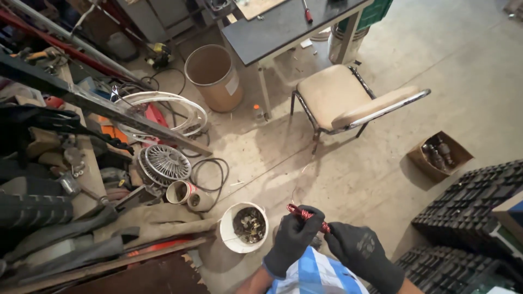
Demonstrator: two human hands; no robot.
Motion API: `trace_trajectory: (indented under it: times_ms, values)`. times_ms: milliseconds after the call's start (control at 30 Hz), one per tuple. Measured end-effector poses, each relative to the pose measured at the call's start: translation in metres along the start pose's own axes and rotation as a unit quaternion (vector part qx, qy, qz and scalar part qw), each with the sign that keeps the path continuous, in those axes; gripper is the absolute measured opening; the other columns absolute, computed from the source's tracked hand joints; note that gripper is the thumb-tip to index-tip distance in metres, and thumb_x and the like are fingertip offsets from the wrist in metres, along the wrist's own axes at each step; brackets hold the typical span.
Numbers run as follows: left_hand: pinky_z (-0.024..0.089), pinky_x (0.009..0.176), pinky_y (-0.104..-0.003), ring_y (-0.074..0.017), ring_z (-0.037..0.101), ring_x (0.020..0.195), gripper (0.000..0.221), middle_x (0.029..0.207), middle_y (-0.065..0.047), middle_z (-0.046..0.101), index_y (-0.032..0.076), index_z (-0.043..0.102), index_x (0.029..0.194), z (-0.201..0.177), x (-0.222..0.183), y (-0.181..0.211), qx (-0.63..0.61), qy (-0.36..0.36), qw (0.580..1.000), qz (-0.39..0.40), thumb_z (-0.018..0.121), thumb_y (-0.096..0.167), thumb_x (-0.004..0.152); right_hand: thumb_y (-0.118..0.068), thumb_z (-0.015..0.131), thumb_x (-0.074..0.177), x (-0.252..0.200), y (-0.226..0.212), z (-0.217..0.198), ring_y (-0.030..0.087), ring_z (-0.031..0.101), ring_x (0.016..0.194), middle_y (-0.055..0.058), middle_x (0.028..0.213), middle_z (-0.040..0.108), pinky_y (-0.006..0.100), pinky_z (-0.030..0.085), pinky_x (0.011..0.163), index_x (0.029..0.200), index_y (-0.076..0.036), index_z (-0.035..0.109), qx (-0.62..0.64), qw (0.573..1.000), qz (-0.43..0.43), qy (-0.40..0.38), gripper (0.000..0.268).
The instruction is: Repairing an electronic component by stripping or crimping a wire with a tool
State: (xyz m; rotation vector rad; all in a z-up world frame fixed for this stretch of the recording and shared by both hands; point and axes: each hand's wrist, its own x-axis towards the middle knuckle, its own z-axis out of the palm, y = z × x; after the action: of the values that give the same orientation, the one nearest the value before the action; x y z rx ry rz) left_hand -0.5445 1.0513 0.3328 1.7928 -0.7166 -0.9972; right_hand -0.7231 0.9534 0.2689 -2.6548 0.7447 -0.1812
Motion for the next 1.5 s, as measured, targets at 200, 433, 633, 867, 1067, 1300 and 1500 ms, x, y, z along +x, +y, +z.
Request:
trace_trajectory:
  times_ms: [200, 433, 633, 867, 1067, 1300, 1500]
  values:
    - [0.058, 0.080, -0.028, -0.0118, 0.073, 0.088, 0.020, 0.089, -0.002, 0.078, 0.009, 0.076, 0.098, -0.022, 0.013, -0.020, -0.075, -0.074, 0.986, 0.132, 0.063, 0.024, 0.095, -0.027, 0.052, 0.104, 0.024, -0.042, 0.004, 0.024, 0.063, 0.073, 0.013, 0.075, 0.063, 0.038, 0.050, 0.072, 0.086, -0.005, 0.057, 0.770, 0.453, 0.442, -0.078, 0.029]
    - [0.056, 0.081, -0.032, -0.0143, 0.072, 0.088, 0.024, 0.088, -0.003, 0.076, 0.010, 0.075, 0.095, -0.038, 0.029, -0.009, -0.087, -0.046, 0.988, 0.116, 0.061, 0.030, 0.098, -0.032, 0.047, 0.101, 0.041, -0.049, -0.015, 0.024, 0.060, 0.060, 0.005, 0.071, 0.062, 0.040, 0.047, 0.057, 0.092, -0.013, 0.055, 0.273, 0.958, 0.093, 0.015, 0.023]
    - [0.055, 0.082, -0.033, -0.0160, 0.072, 0.092, 0.029, 0.094, -0.004, 0.076, 0.010, 0.075, 0.099, -0.051, 0.045, -0.020, -0.073, -0.086, 0.984, 0.141, 0.060, 0.034, 0.100, -0.022, 0.054, 0.099, 0.050, -0.037, 0.016, 0.034, 0.059, 0.054, 0.007, 0.074, 0.064, 0.046, 0.040, 0.051, 0.096, -0.014, 0.060, 0.077, 0.988, -0.037, 0.125, 0.010]
    - [0.053, 0.084, -0.029, -0.0139, 0.068, 0.089, 0.028, 0.089, -0.003, 0.074, 0.009, 0.076, 0.096, -0.049, 0.060, -0.008, -0.162, 0.004, 0.987, 0.018, 0.058, 0.031, 0.098, -0.031, 0.076, 0.086, 0.076, -0.044, -0.004, 0.019, 0.077, 0.078, 0.004, 0.100, 0.077, 0.038, 0.058, 0.062, 0.128, -0.013, 0.059, 0.093, 0.982, -0.067, 0.153, 0.049]
    - [0.034, 0.056, -0.030, -0.0091, 0.041, 0.055, 0.035, 0.057, 0.001, 0.043, 0.008, 0.076, 0.092, -0.048, 0.082, 0.023, -0.166, -0.003, 0.985, -0.045, 0.059, 0.038, 0.098, -0.046, 0.053, 0.097, 0.111, 0.009, 0.005, 0.030, 0.068, 0.061, 0.004, 0.070, 0.070, 0.047, 0.045, 0.047, 0.097, -0.025, 0.072, -0.062, 0.989, -0.055, 0.124, 0.029]
    - [0.053, 0.082, -0.028, -0.0082, 0.065, 0.092, 0.029, 0.098, 0.002, 0.075, 0.010, 0.078, 0.107, -0.038, 0.127, 0.015, -0.124, -0.039, 0.984, 0.126, 0.062, 0.033, 0.100, -0.026, 0.033, 0.104, 0.128, 0.010, -0.024, 0.019, 0.043, 0.043, 0.008, 0.048, 0.049, 0.036, 0.037, 0.046, 0.064, -0.008, 0.041, 0.441, 0.884, 0.152, 0.038, 0.044]
    - [0.050, 0.073, -0.026, -0.0071, 0.062, 0.078, 0.022, 0.085, 0.003, 0.073, 0.015, 0.079, 0.107, -0.028, 0.146, 0.038, -0.087, -0.033, 0.990, 0.104, 0.067, 0.030, 0.097, -0.050, 0.033, 0.109, 0.145, 0.020, -0.057, 0.020, 0.035, 0.039, 0.009, 0.043, 0.037, 0.035, 0.024, 0.042, 0.063, -0.003, 0.048, 0.593, 0.732, 0.322, -0.091, 0.067]
